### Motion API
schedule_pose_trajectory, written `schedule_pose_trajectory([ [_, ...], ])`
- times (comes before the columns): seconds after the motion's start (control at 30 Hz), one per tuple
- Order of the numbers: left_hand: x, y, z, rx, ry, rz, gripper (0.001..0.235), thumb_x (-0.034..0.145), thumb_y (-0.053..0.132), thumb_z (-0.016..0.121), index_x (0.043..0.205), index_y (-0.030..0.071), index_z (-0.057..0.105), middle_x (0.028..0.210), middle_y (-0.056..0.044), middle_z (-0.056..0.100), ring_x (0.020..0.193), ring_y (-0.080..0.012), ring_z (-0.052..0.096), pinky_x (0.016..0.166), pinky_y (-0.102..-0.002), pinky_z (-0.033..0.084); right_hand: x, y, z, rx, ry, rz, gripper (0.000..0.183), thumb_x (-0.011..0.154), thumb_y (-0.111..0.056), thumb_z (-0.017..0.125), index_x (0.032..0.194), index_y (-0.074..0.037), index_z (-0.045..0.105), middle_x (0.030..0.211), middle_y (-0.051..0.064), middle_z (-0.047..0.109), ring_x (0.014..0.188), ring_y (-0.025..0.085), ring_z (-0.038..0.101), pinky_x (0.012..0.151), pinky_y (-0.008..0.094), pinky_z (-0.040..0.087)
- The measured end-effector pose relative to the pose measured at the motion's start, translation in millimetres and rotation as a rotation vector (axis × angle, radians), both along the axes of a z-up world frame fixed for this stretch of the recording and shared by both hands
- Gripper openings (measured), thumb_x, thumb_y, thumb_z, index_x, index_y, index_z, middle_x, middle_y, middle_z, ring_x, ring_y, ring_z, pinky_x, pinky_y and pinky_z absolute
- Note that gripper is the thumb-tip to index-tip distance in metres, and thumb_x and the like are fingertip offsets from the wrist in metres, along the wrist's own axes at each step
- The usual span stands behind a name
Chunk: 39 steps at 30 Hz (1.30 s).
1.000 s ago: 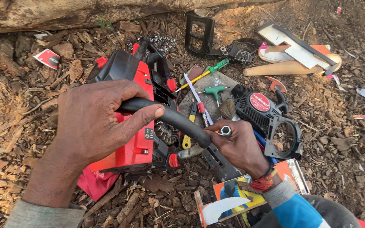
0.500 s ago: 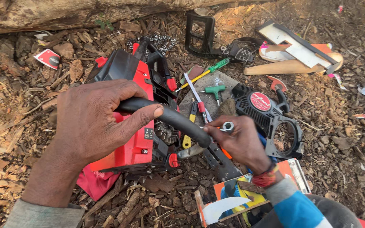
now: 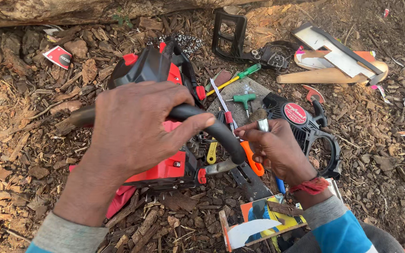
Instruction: The person is repairing a chainsaw while sitting on the ground. They use a screwdriver to adjust the handle and a wrench to tighten bolts on the chainsaw body. The person also uses a hammer to tap a part of the chainsaw.
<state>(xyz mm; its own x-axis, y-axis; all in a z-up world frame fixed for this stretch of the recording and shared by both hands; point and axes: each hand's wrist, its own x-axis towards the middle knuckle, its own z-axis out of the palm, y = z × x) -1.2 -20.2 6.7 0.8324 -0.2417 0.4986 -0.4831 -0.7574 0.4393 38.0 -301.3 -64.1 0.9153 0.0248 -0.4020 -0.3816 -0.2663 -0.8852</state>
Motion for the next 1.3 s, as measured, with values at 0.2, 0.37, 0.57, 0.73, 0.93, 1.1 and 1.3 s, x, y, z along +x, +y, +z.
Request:
schedule_pose_trajectory([
  [0.2, 2, -5, -4, 0.009, -0.135, -0.034, 0.043, 0.087, 0.056, 0.075, 0.094, 0.014, 0.077, 0.075, 0.001, 0.071, 0.068, -0.0233, 0.069, 0.053, -0.04, 0.047, 26, -20, 13, 0.161, 0.008, -0.003, 0.015, 0.089, -0.003, 0.066, 0.096, 0.006, 0.076, 0.051, -0.005, 0.042, 0.039, 0.004, 0.033, 0.036, 0.024, 0.027],
  [0.37, 3, -9, -3, 0.022, -0.099, -0.03, 0.043, 0.087, 0.057, 0.075, 0.091, 0.015, 0.076, 0.073, 0.002, 0.07, 0.067, -0.022, 0.069, 0.053, -0.04, 0.048, 18, -9, -6, 0.141, 0.132, -0.039, 0.014, 0.089, -0.002, 0.064, 0.097, 0.007, 0.072, 0.05, -0.006, 0.036, 0.04, 0.006, 0.031, 0.037, 0.026, 0.025],
  [0.57, 2, -3, -3, 0.039, -0.103, -0.018, 0.04, 0.088, 0.054, 0.077, 0.084, 0.014, 0.074, 0.069, 0.002, 0.067, 0.064, -0.0193, 0.067, 0.053, -0.038, 0.048, 16, -13, 11, -0.298, -0.165, 0.236, 0.018, 0.094, -0.011, 0.071, 0.101, 0.003, 0.082, 0.055, 0.004, 0.065, 0.042, 0.01, 0.052, 0.04, 0.03, 0.04],
  [0.73, 0, 9, -9, -0.034, -0.121, 0.015, 0.036, 0.088, 0.051, 0.079, 0.083, 0.016, 0.076, 0.063, 0.003, 0.064, 0.054, -0.0149, 0.061, 0.049, -0.034, 0.044, 14, -21, 22, -0.496, -0.747, 0.849, 0.032, 0.089, -0.012, 0.068, 0.121, -0.008, 0.074, 0.098, 0.011, 0.075, 0.084, 0.025, 0.068, 0.074, 0.039, 0.054],
  [0.93, -1, 16, -14, -0.015, -0.135, 0.039, 0.037, 0.088, 0.052, 0.08, 0.08, 0.016, 0.076, 0.061, 0.003, 0.062, 0.054, -0.0155, 0.061, 0.047, -0.035, 0.042, 16, -15, 41, -0.693, -0.916, 0.935, 0.037, 0.078, -0.007, 0.072, 0.114, -0.01, 0.077, 0.102, 0.005, 0.074, 0.102, 0.027, 0.065, 0.092, 0.044, 0.05],
  [1.1, -1, 16, -15, -0.027, -0.157, 0.03, 0.039, 0.088, 0.054, 0.08, 0.085, 0.015, 0.076, 0.064, 0.003, 0.063, 0.056, -0.0164, 0.062, 0.048, -0.036, 0.043, 13, -3, 43, -0.758, -0.995, 1.007, 0.045, 0.061, -0.008, 0.072, 0.106, -0.009, 0.078, 0.101, 0.007, 0.07, 0.106, 0.03, 0.062, 0.094, 0.046, 0.045],
  [1.3, -1, 17, -15, -0.031, -0.14, 0.031, 0.039, 0.088, 0.054, 0.079, 0.086, 0.015, 0.077, 0.064, 0.003, 0.064, 0.055, -0.017, 0.062, 0.049, -0.036, 0.045, 15, -4, 41, -0.706, -1.037, 1.044, 0.05, 0.058, -0.009, 0.069, 0.107, -0.006, 0.076, 0.104, 0.009, 0.069, 0.111, 0.032, 0.06, 0.099, 0.047, 0.044],
])
